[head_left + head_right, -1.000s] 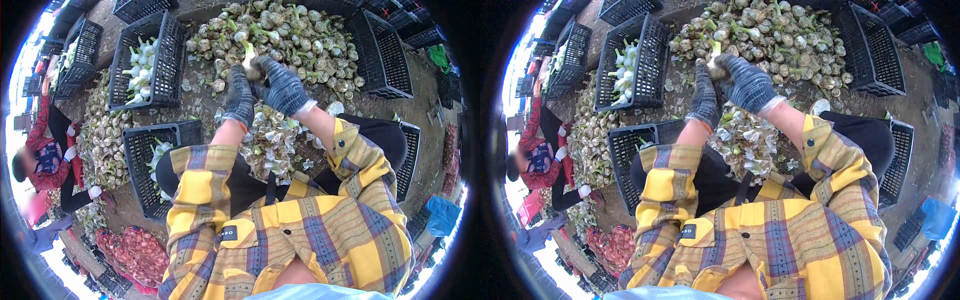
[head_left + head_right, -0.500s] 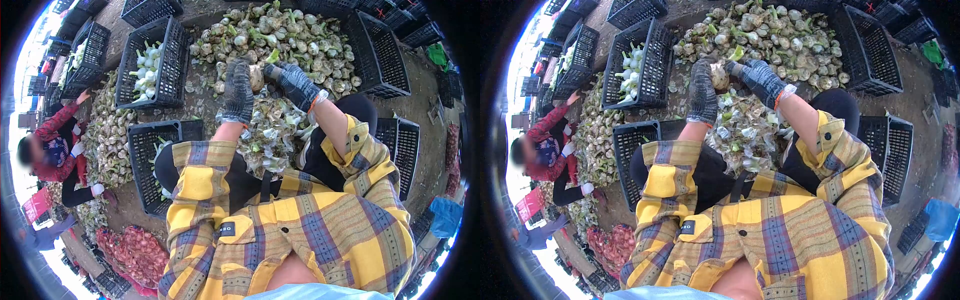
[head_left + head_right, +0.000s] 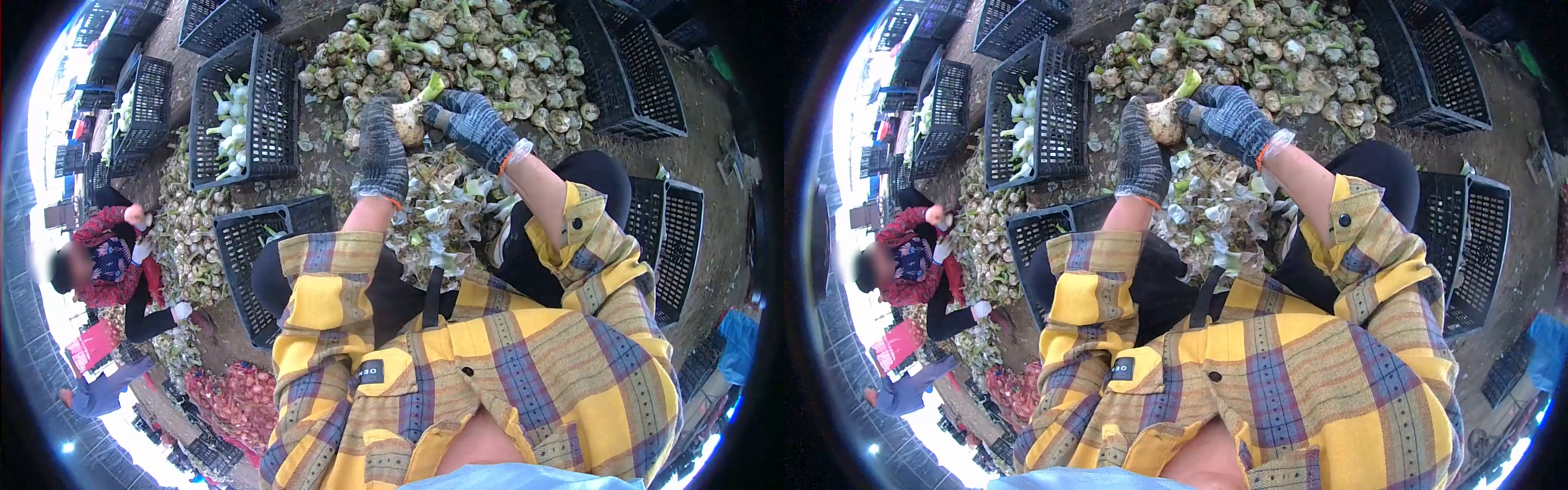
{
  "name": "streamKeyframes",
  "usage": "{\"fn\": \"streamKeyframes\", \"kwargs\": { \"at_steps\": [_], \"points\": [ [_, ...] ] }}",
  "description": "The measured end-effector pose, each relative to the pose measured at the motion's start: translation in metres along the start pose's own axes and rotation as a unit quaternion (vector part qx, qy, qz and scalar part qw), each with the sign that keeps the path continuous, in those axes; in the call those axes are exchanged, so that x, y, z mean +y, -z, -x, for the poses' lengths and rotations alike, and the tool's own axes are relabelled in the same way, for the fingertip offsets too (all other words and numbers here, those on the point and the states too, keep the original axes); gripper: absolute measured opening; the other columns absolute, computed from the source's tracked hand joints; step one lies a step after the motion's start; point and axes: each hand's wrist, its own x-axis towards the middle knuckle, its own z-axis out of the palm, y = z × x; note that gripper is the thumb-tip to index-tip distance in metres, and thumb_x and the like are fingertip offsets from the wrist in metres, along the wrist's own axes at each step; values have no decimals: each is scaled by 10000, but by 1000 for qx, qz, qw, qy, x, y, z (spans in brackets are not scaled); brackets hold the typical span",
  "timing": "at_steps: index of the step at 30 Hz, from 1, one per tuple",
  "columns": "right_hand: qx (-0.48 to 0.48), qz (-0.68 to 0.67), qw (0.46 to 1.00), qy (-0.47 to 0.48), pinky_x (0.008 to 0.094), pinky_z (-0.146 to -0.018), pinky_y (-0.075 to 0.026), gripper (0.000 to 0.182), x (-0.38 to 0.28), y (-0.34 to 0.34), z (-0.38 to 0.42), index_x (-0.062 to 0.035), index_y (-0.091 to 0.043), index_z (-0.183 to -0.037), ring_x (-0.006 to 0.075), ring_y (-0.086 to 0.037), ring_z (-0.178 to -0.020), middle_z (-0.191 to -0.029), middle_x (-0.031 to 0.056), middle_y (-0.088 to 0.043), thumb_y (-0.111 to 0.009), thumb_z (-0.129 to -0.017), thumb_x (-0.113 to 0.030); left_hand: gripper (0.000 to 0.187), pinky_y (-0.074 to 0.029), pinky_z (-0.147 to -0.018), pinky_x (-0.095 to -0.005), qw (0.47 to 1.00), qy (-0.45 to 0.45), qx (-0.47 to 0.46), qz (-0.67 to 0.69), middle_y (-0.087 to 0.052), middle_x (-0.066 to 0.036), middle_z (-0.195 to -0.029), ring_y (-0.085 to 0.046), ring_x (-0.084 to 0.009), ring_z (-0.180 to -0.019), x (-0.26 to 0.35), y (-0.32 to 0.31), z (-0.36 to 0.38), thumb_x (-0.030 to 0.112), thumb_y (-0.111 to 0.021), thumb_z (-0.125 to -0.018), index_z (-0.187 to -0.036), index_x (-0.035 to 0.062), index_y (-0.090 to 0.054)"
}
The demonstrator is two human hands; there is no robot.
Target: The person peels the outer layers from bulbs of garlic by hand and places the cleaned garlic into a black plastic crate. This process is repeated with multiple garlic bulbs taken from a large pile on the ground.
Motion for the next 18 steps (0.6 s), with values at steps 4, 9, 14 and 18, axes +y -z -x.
{"fn": "streamKeyframes", "kwargs": {
  "at_steps": [4, 9, 14, 18],
  "points": [
    [-5, 28, 999, 43, 242, -616, -450, 300, -3, 4, 6, 50, -561, -1003, 89, -530, -665, -805, 54, -612, -560, -835, -199, 326, -477, -564, -326, 974, 141, 33, 175, -574, -45, -833, -568, -179, -697, 23, -16, 8, 414, -405, -858, -959, 122, -509],
    [-10, 21, 999, 41, 268, -714, -440, 307, 2, 3, 6, 51, -553, -1026, 128, -545, -789, -912, 97, -613, -541, -834, -188, 330, -471, -527, -327, 974, 165, 29, 154, -578, -48, -819, -570, -182, -673, 35, -16, 15, 431, -414, -847, -944, 134, -520],
    [65, 151, 975, 151, 317, -619, -451, 255, 23, 3, -3, 57, -576, -922, 178, -560, -643, -720, 171, -605, -521, -784, -151, 413, -470, -497, -296, 981, 175, -44, 71, -543, -37, -858, -565, -163, -698, 38, -12, 20, 491, -419, -842, -1057, 140, -443],
    [40, 81, 996, -1, 249, -589, -437, 254, 12, 7, 2, 51, -562, -976, 98, -530, -633, -739, 68, -609, -521, -809, -137, 481, -505, -654, -332, 922, -264, -34, -279, -450, -39, -1020, -535, -150, -817, 35, -17, 33, 432, -450, -862, -1171, 79, -344]
  ]
}}
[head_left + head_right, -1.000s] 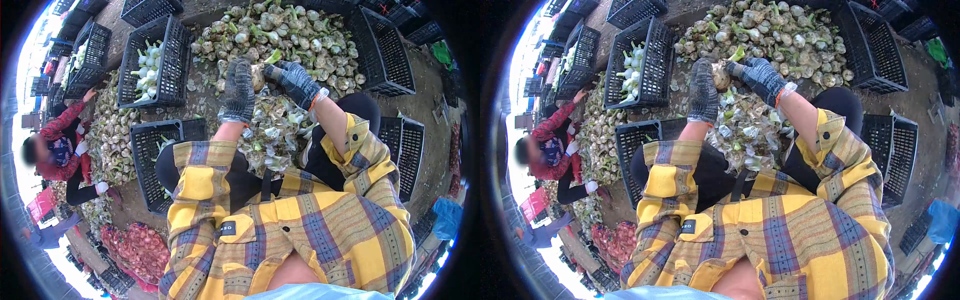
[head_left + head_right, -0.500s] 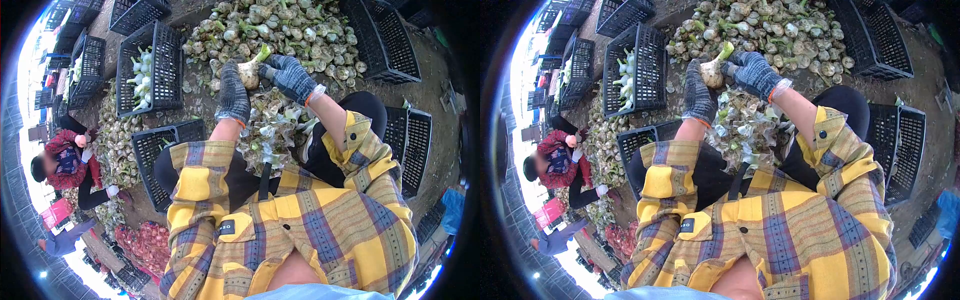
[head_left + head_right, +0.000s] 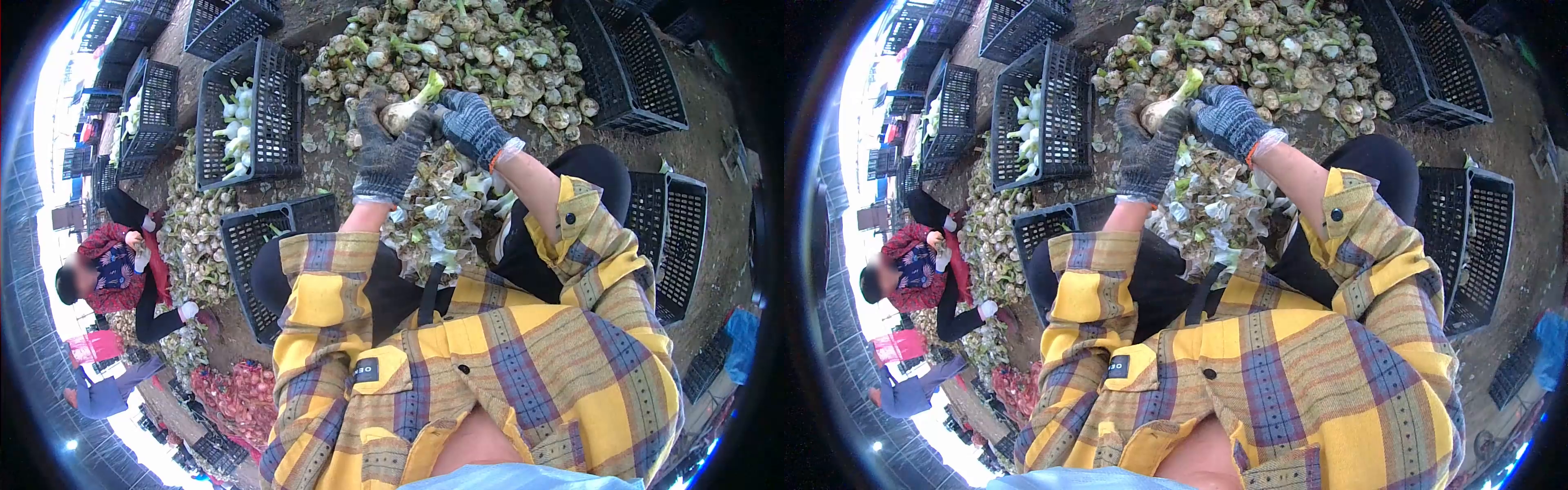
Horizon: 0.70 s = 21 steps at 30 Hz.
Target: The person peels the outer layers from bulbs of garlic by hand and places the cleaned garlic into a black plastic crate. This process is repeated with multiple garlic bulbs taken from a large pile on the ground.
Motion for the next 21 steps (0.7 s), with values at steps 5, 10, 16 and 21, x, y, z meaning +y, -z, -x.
{"fn": "streamKeyframes", "kwargs": {
  "at_steps": [5, 10, 16, 21],
  "points": [
    [46, 38, 997, 41, 284, -549, -439, 269, 1, -2, 4, 51, -577, -942, 131, -530, -580, -695, 88, -604, -521, -788, -162, 515, -505, -683, -335, 741, 458, -47, 488, -550, -118, -991, -567, -210, -839, -2, 1, -11, 510, -402, -848, -1109, 70, -461],
    [44, -62, 997, 14, 297, -543, -447, 304, 11, 1, -4, 59, -588, -916, 162, -540, -556, -657, 114, -606, -538, -774, -204, 483, -513, -621, -289, 910, 312, -57, 268, -559, -102, -925, -575, -191, -791, 12, -8, 3, 470, -510, -813, -1082, 71, -468],
    [53, -31, 996, 71, 277, -588, -441, 287, -1, 4, 4, 57, -574, -944, 128, -538, -645, -745, 108, -610, -510, -801, -183, 423, -510, -578, -276, 713, 497, -103, 483, -571, -104, -826, -582, -202, -762, -2, 4, -6, 407, -543, -807, -1036, 55, -493],
    [82, 62, 992, 78, 344, -619, -448, 301, 14, 2, -3, 44, -573, -939, 271, -577, -668, -765, 186, -606, -490, -809, -215, 362, -523, -605, -295, 790, 393, -101, 461, -586, -102, -884, -591, -189, -786, -3, -1, 0, 337, -526, -835, -1069, 63, -488]
  ]
}}
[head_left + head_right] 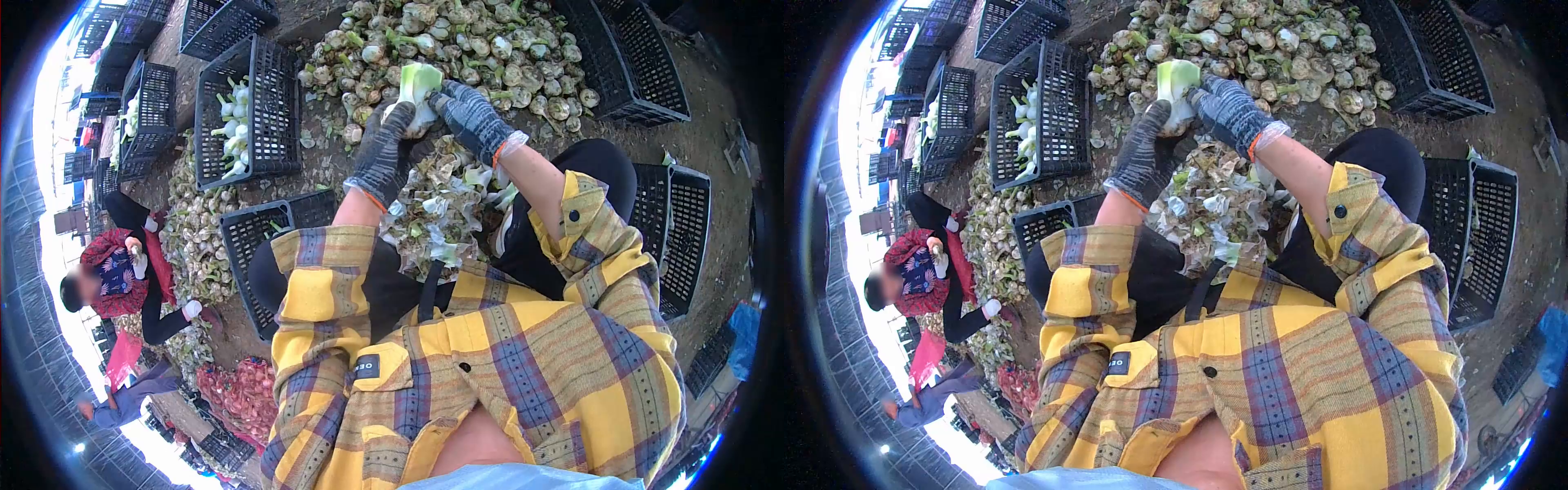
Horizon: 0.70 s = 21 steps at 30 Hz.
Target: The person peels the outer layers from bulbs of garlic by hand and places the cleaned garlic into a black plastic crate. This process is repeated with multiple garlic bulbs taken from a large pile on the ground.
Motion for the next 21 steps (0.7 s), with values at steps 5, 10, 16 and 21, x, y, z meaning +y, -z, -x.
{"fn": "streamKeyframes", "kwargs": {
  "at_steps": [5, 10, 16, 21],
  "points": [
    [-63, 130, 984, 109, 386, -650, -445, 285, 16, 5, -6, 39, -562, -898, 341, -572, -724, -782, 230, -589, -464, -809, -214, 395, -513, -578, -287, 975, 136, -76, 159, -579, -79, -896, -586, -166, -751, 5, 11, 0, 371, -544, -819, -1070, 71, -490],
    [19, 52, 997, 45, 376, -645, -459, 214, -4, -3, 10, 32, -555, -915, 325, -577, -700, -798, 209, -582, -415, -833, -108, 342, -495, -552, -276, 990, -26, 63, -120, -577, -47, -881, -576, -148, -735, 0, -1, 1, 343, -565, -814, -1046, 101, -502],
    [-56, -35, 996, 61, 360, -677, -455, 255, 7, 6, 4, 42, -544, -946, 303, -583, -738, -849, 209, -594, -464, -821, -165, 356, -505, -544, -287, 994, 53, 71, 59, -568, -76, -898, -572, -165, -738, 0, 6, -6, 353, -561, -812, -1056, 100, -501],
    [-47, -117, 992, -18, 301, -650, -453, 191, -15, 2, 21, 18, -541, -929, 228, -566, -760, -890, 137, -581, -450, -838, -122, 368, -507, -600, -320, 981, 10, 130, -147, -553, -76, -935, -570, -186, -763, 3, 0, -1, 332, -554, -819, -1088, 92, -481]
  ]
}}
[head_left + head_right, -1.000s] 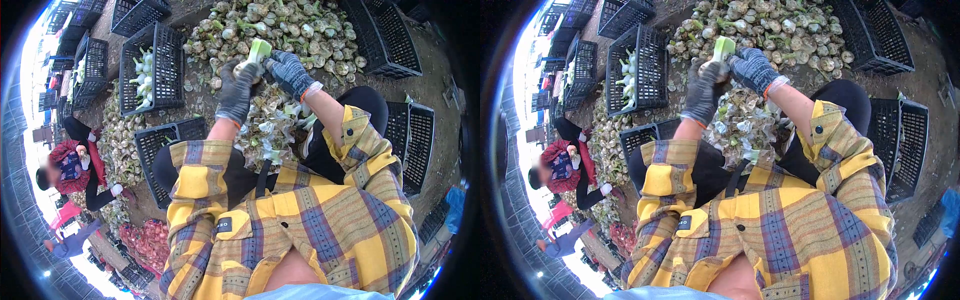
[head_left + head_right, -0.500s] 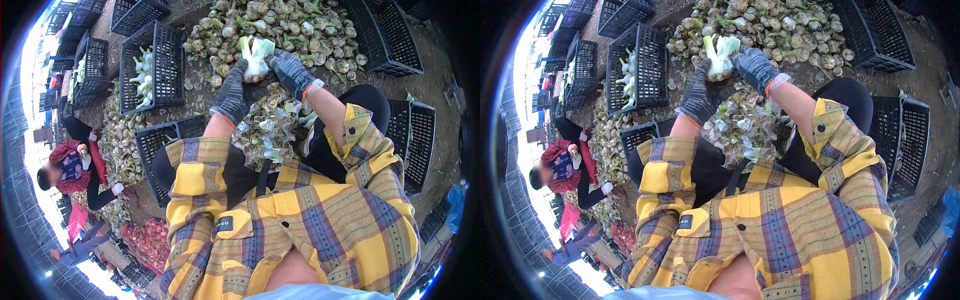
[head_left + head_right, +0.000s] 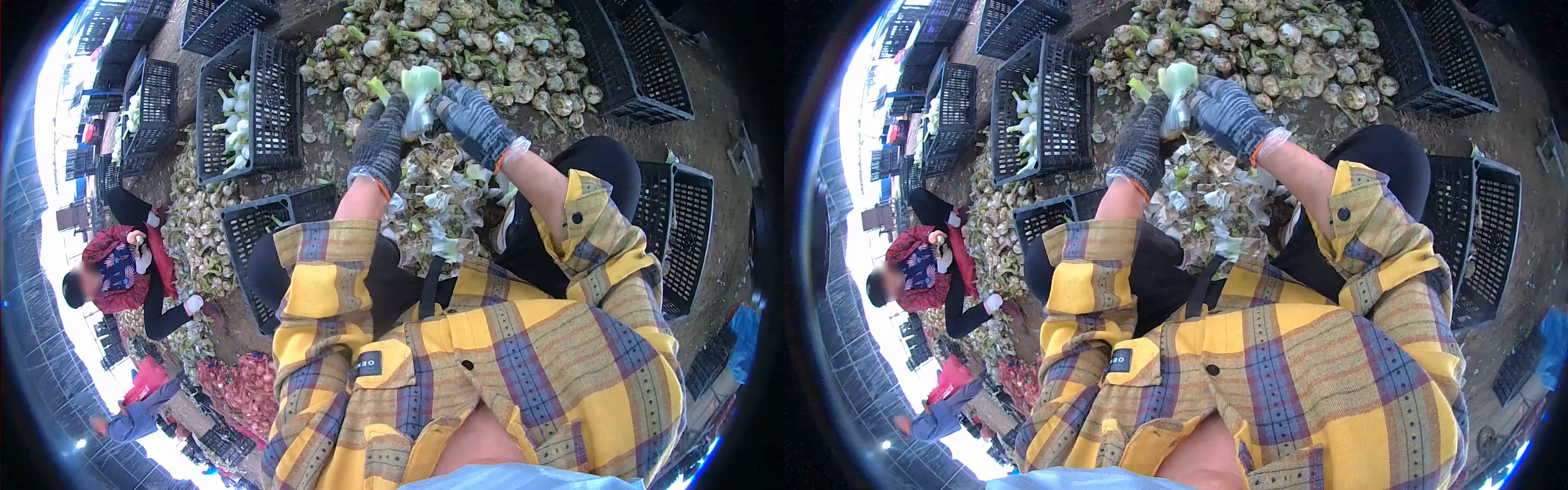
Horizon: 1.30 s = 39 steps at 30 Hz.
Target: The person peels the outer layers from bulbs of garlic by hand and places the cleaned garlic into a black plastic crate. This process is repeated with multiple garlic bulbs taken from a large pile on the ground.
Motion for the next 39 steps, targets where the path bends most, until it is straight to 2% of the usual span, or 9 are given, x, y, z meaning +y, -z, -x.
{"fn": "streamKeyframes", "kwargs": {
  "at_steps": [2, 4, 9, 14, 20, 22, 26, 30, 39],
  "points": [
    [-23, 218, 975, 30, 293, -667, -475, 192, 13, 6, -9, 10, -537, -945, 188, -570, -810, -915, 103, -581, -449, -852, -134, 342, -501, -644, -353, 999, -25, 18, 40, -548, -78, -955, -560, -193, -817, 2, 1, -3, 304, -539, -831, -1090, 88, -482],
    [-1, -366, 925, -100, 336, -700, -513, 215, 11, 2, -5, 10, -547, -952, 205, -596, -788, -879, 109, -597, -456, -839, -148, 309, -495, -688, -386, 998, -5, 16, 62, -545, -93, -986, -549, -212, -873, -1, 6, -15, 298, -498, -856, -1090, 97, -482],
    [65, -483, 864, -128, 401, -764, -515, 201, 5, 17, -8, 16, -498, -991, 262, -575, -851, -936, 137, -564, -398, -856, -95, 274, -482, -747, -452, 973, 10, 12, 230, -543, -129, -1022, -542, -281, -907, 7, 10, -18, 279, -409, -890, -1059, 83, -500],
    [44, -85, 992, -83, 357, -776, -495, 279, -6, 38, -11, -5, -503, -1022, 261, -577, -871, -974, 162, -562, -430, -870, -226, 262, -499, -633, -416, 938, 18, 37, 343, -568, -83, -923, -562, -262, -788, 17, 14, -12, 346, -466, -864, -984, 115, -490],
    [-155, 448, 877, 75, 355, -930, -365, 424, 22, 26, 9, -28, -472, -1176, 340, -504, -1022, -1164, 193, -497, -434, -865, -313, 254, -497, -744, -397, 969, -55, 66, 231, -569, -94, -921, -575, -227, -843, 15, 21, -15, 305, -452, -878, -982, 77, -496],
    [-111, 378, 882, 259, 335, -835, -429, 497, 22, 29, -7, 0, -514, -1111, 303, -546, -969, -1048, 189, -568, -510, -808, -394, 220, -512, -708, -344, 977, -85, 0, 196, -570, -77, -897, -582, -202, -812, 16, 17, -13, 278, -456, -884, -963, 78, -500],
    [-151, -224, 943, -196, 293, -606, -486, 388, -4, 17, -1, -32, -590, -895, 141, -566, -689, -692, 63, -571, -564, -796, -406, 289, -515, -685, -314, 985, -139, -51, 91, -566, -61, -882, -575, -174, -789, 7, 13, -15, 328, -456, -882, -998, 71, -513],
    [-198, -277, 919, -197, 253, -572, -490, 325, 7, 11, 1, -76, -594, -939, 99, -560, -686, -757, 22, -572, -589, -790, -365, 390, -408, -781, -312, 945, -227, -2, -236, -591, -114, -924, -541, -203, -861, 1, 19, -16, 340, -378, -901, -1017, 19, -568],
    [-184, -276, 922, -198, 281, -621, -507, 284, 1, 16, 5, -4, -584, -962, 137, -588, -710, -830, 70, -606, -625, -770, -210, 432, -451, -624, -264, 952, -220, 21, -211, -560, -58, -835, -536, -118, -724, -1, 16, -17, 430, -379, -893, -950, 37, -550]
  ]
}}
